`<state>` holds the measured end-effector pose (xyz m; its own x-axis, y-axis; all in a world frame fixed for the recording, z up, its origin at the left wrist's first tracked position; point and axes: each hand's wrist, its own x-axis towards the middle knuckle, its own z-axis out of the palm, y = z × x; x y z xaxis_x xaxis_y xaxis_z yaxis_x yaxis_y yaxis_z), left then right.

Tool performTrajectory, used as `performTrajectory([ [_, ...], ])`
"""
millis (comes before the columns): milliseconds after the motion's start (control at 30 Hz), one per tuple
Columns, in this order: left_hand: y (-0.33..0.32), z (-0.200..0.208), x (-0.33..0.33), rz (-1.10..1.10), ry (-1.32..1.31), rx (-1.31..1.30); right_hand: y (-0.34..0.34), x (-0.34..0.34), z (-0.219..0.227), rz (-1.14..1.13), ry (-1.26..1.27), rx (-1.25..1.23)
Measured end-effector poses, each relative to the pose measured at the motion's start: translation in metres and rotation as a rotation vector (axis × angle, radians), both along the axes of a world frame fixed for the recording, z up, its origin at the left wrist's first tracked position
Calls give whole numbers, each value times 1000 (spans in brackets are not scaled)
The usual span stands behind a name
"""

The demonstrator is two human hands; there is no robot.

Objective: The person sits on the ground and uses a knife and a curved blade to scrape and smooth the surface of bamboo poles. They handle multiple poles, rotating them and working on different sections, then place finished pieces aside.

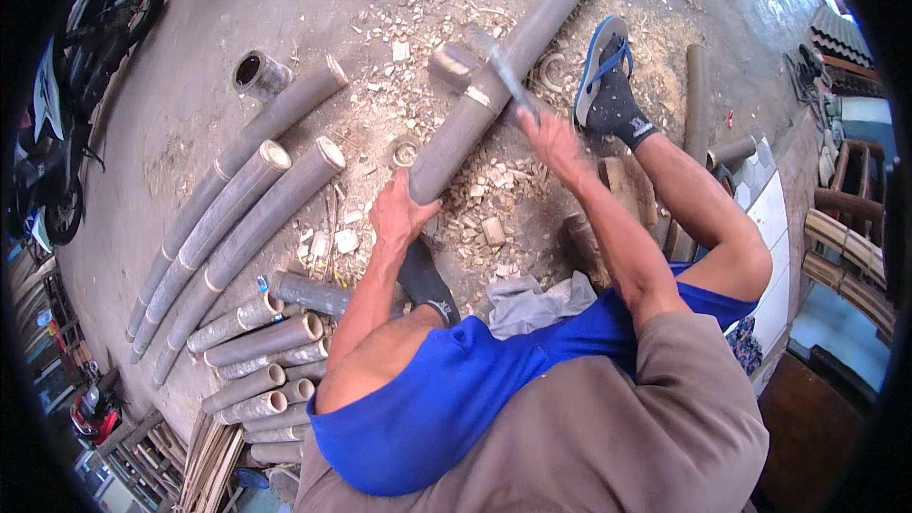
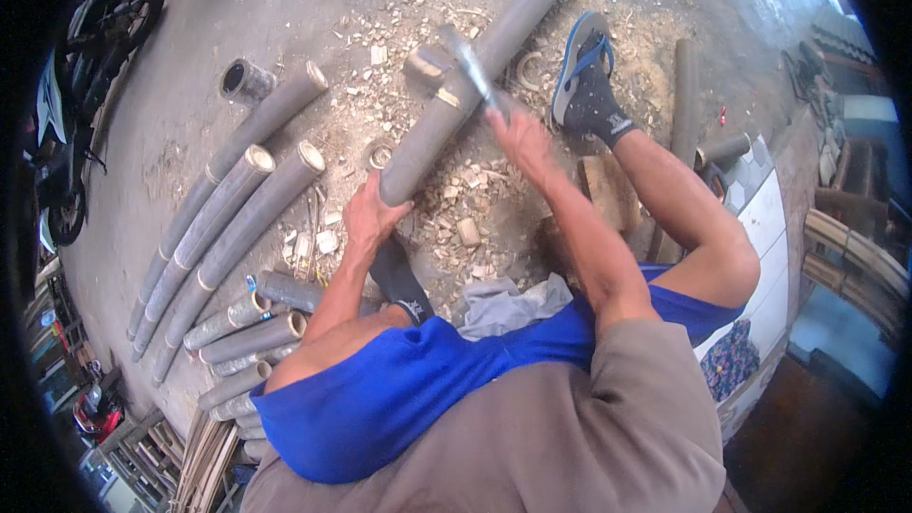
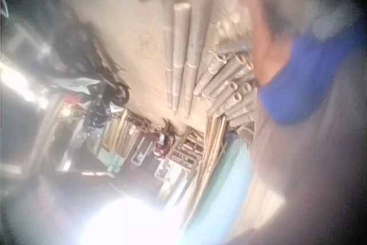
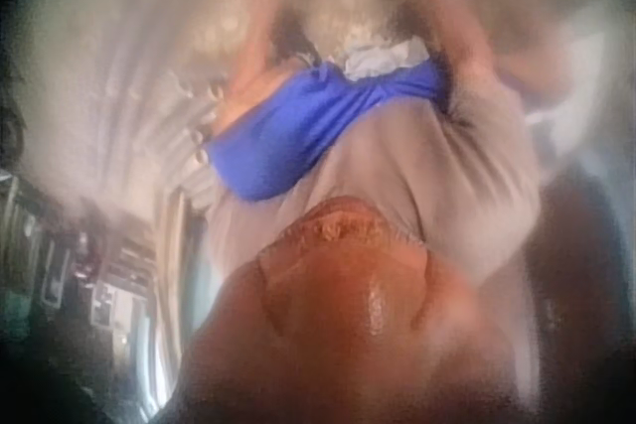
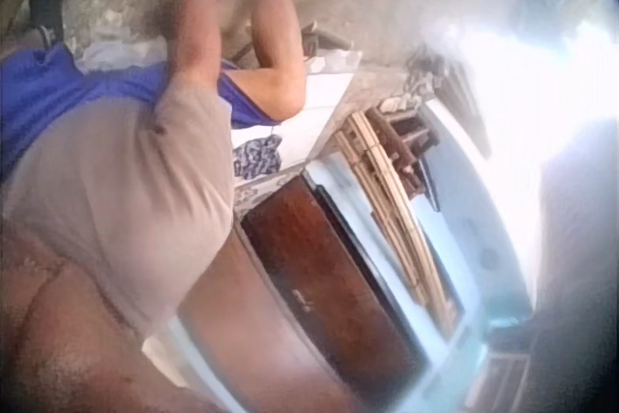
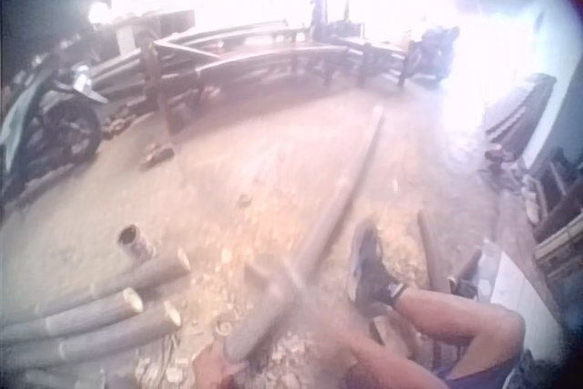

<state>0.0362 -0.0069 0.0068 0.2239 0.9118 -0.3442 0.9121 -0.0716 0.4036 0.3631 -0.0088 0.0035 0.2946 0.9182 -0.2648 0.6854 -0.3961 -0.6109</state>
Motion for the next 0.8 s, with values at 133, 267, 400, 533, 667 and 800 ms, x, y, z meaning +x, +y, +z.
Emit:
performTrajectory([
  [133, 5, 0, -13, 25, -85, -127, -27, -29, 8, 608, -270, -60],
  [267, 3, 1, -5, 25, -94, -121, -3, -9, -12, 106, -188, 4],
  [400, 17, 1, -8, 29, -104, -152, -22, -38, 3, 669, -351, -16],
  [533, -18, -9, 10, 19, 37, 132, -9, 6, -20, 192, -179, -8],
  [667, -13, -17, -12, 9, -25, 46, -25, -36, 1, 656, -318, -77],
  [800, -10, -12, -1, -25, -155, 63, -13, 7, -42, 109, -160, 101],
])
